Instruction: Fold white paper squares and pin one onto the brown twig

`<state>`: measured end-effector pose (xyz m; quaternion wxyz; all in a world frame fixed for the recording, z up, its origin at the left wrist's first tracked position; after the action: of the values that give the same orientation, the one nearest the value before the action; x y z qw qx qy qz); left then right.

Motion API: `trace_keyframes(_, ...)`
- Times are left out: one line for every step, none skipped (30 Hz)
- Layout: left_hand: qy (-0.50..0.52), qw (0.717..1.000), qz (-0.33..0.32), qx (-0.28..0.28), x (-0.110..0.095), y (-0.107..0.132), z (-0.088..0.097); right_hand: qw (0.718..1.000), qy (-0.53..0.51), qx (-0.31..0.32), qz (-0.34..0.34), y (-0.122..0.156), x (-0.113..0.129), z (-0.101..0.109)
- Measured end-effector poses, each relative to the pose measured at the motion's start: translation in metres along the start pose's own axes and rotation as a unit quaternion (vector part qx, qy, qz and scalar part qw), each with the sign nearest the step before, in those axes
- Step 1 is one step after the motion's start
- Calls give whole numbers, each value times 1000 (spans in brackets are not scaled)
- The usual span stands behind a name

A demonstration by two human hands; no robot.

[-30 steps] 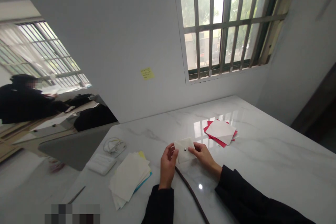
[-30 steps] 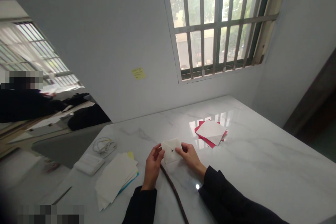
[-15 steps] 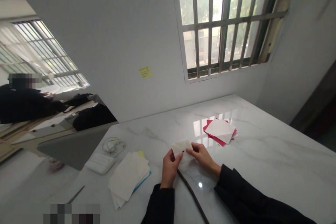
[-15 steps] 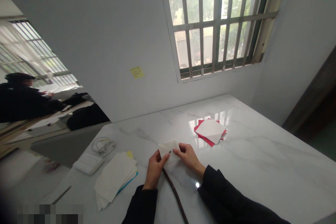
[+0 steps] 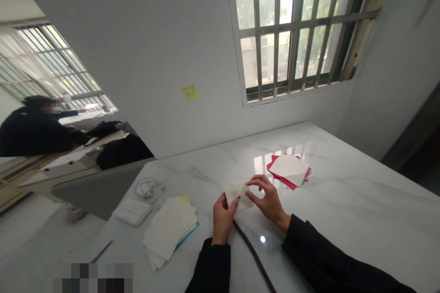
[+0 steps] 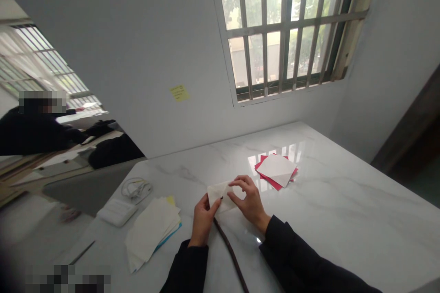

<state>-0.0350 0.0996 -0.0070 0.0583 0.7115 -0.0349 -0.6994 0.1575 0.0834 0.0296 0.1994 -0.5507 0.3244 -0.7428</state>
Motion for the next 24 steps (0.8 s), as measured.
trace_keyframes(-2, 1000, -3, 3, 0, 0, -1, 1000, 7, 17, 19, 0, 4, -4)
trace_keyframes(-3, 1000, -5, 5, 0, 0, -2, 999, 13, 33, 32, 1, 7, -8)
trace_keyframes(-6, 1000, -7, 8, -1, 1, -3, 998, 20, 45, 42, 2, 9, -12)
trace_keyframes(-9, 1000, -9, 9, -1, 1, -4, 997, 27, 55, 48, 3, 10, -15)
trace_keyframes(-12, 1000, -11, 11, -1, 1, -5, 996, 34, 62, 53, 4, 11, -17)
trace_keyframes(-16, 1000, -13, 11, -1, 1, -6, 995, 40, 66, 57, 4, 11, -18)
trace_keyframes(-19, 1000, -15, 12, -1, 2, -6, 994, 47, 70, 63, 5, 12, -18)
trace_keyframes(-22, 1000, -17, 12, -2, 2, -7, 994, 54, 73, 68, 5, 13, -18)
trace_keyframes(-25, 999, -19, 12, -2, 2, -7, 992, 61, 75, 75, 4, 14, -17)
trace_keyframes(-26, 999, -19, 11, -2, 3, -7, 991, 69, 79, 81, 4, 16, -16)
trace_keyframes(-27, 999, -18, 10, -3, 3, -7, 990, 77, 83, 87, 3, 17, -15)
trace_keyframes(-27, 999, -17, 10, -3, 4, -8, 988, 84, 86, 93, 2, 18, -14)
trace_keyframes(-27, 999, -15, 10, -3, 4, -8, 987, 90, 90, 99, 1, 19, -14)
trace_keyframes(-27, 1000, -13, 11, -4, 5, -8, 986, 95, 93, 105, 0, 20, -13)
trace_keyframes(-26, 1000, -10, 12, -4, 5, -9, 984, 98, 95, 111, -1, 21, -13)
trace_keyframes(-26, 1000, -9, 13, -4, 6, -9, 983, 100, 97, 118, -1, 22, -13)
trace_keyframes(-25, 1000, -8, 14, -5, 6, -9, 982, 102, 100, 124, -1, 23, -13)
trace_keyframes(-25, 1000, -9, 14, -5, 6, -10, 981, 104, 104, 129, -1, 24, -14)
trace_keyframes(-24, 1000, -10, 14, -6, 6, -10, 980, 106, 107, 133, -1, 25, -15)
trace_keyframes(-24, 1000, -13, 14, -6, 6, -10, 979, 110, 110, 135, -1, 25, -16)
trace_keyframes(-25, 999, -15, 14, -6, 6, -10, 977, 116, 114, 135, -1, 25, -17)
trace_keyframes(-27, 999, -17, 14, -6, 6, -10, 976, 122, 117, 136, -1, 25, -18)
trace_keyframes(-31, 999, -19, 13, -5, 6, -10, 975, 128, 119, 135, 0, 25, -18)
trace_keyframes(-35, 999, -19, 12, -4, 6, -10, 974, 133, 120, 135, 0, 25, -19)
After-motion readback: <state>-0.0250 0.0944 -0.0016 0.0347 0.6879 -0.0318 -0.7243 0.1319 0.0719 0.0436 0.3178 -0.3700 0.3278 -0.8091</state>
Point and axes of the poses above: each hand's wrist, its own y-axis away from the middle knuckle, its own z-axis out of the back of the hand, x = y × z, the point moved 10 cm from there along -y, towards the middle knuckle, and after that the axes turned 11 degrees about z, right-handed, at the moved point
